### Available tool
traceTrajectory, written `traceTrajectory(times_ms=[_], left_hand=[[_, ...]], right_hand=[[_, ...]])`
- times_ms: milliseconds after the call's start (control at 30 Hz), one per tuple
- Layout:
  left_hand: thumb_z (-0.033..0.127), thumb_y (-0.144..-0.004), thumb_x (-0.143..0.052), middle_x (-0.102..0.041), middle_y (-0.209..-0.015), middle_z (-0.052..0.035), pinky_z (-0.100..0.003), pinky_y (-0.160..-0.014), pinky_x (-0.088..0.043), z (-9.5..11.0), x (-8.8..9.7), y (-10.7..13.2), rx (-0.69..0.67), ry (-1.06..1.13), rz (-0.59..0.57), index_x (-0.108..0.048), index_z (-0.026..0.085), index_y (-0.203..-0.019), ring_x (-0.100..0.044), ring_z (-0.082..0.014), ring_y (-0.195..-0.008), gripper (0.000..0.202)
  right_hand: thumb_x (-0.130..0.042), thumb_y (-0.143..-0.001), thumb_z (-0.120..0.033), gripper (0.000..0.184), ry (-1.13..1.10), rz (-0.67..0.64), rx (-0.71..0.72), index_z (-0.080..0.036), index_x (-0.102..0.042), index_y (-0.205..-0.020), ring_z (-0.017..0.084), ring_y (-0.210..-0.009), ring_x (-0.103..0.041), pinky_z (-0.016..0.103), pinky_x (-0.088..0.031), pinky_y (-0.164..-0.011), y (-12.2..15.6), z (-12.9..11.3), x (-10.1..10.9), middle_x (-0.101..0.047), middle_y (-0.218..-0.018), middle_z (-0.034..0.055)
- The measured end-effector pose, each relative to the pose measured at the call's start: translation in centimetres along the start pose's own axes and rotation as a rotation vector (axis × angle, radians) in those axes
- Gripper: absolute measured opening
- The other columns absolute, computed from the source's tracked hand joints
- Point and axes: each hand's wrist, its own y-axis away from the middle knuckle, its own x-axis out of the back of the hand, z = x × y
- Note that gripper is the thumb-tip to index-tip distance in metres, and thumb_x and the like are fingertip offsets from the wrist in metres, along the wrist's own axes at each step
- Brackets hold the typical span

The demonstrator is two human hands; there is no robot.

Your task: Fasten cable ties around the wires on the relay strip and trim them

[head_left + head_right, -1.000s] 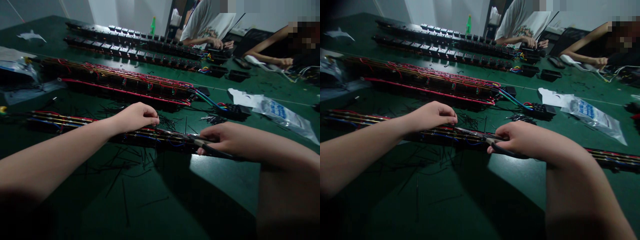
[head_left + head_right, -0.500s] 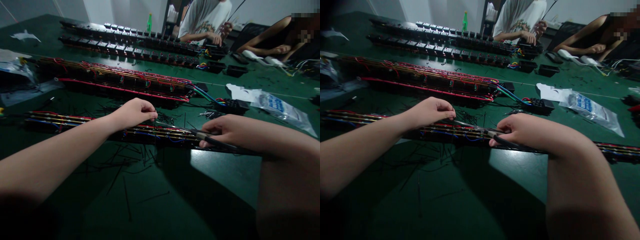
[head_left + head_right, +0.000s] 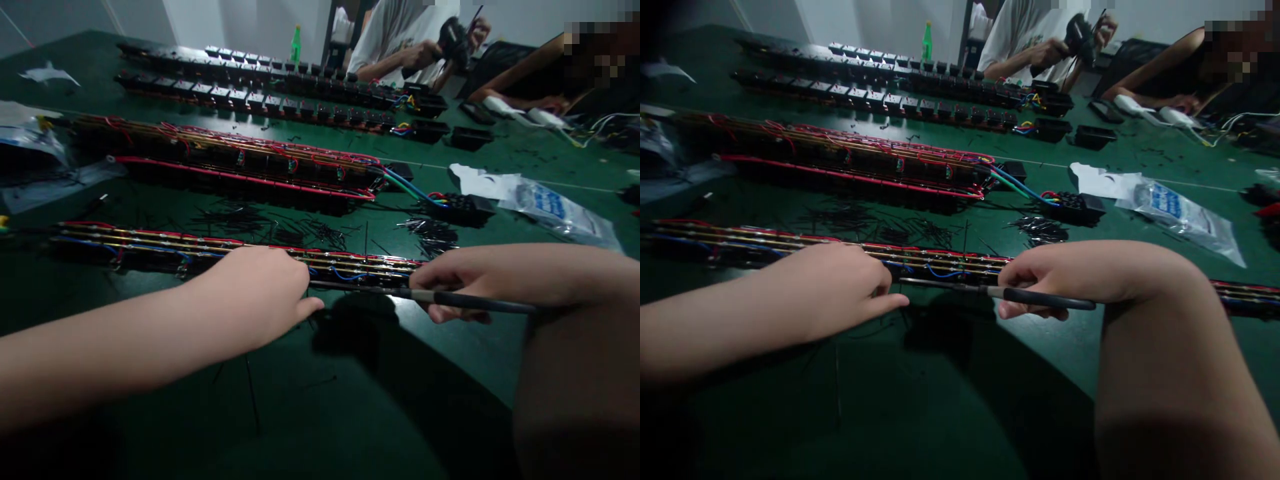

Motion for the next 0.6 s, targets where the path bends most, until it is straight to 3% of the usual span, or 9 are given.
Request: traceTrajectory(times_ms=[133, 400, 600], left_hand=[[0.050, -0.095, -0.043, -0.074, -0.081, -0.0143, -0.048, -0.070, -0.055, 0.2, -1.1, -0.9, -0.024, -0.052, -0.002, -0.077, 0.018, -0.088, -0.071, -0.0372, -0.079, 0.046], [0.046, -0.092, -0.048, -0.076, -0.087, -0.0129, -0.049, -0.068, -0.055, -0.8, -1.0, -1.5, -0.039, 0.006, -0.024, -0.077, 0.023, -0.091, -0.070, -0.0358, -0.077, 0.037], [0.053, -0.095, -0.039, -0.075, -0.085, -0.0144, -0.049, -0.071, -0.055, 0.0, -1.3, -1.3, -0.021, 0.006, -0.031, -0.077, 0.020, -0.088, -0.071, -0.0349, -0.077, 0.051]], right_hand=[[-0.061, -0.085, -0.050, 0.033, -0.159, 0.006, -0.043, -0.017, -0.062, -0.081, 0.010, -0.052, -0.044, 0.025, -0.037, -0.053, -0.4, -0.5, -0.6, -0.050, -0.061, -0.0035], [-0.064, -0.082, -0.048, 0.029, -0.218, 0.000, -0.017, -0.019, -0.061, -0.078, 0.010, -0.051, -0.044, 0.026, -0.036, -0.052, -1.2, -0.9, -0.7, -0.049, -0.060, -0.0041], [-0.070, -0.077, -0.055, 0.036, -0.213, -0.041, -0.007, -0.020, -0.061, -0.078, 0.011, -0.052, -0.046, 0.025, -0.040, -0.051, -2.1, -0.4, -0.3, -0.050, -0.059, -0.0039]])
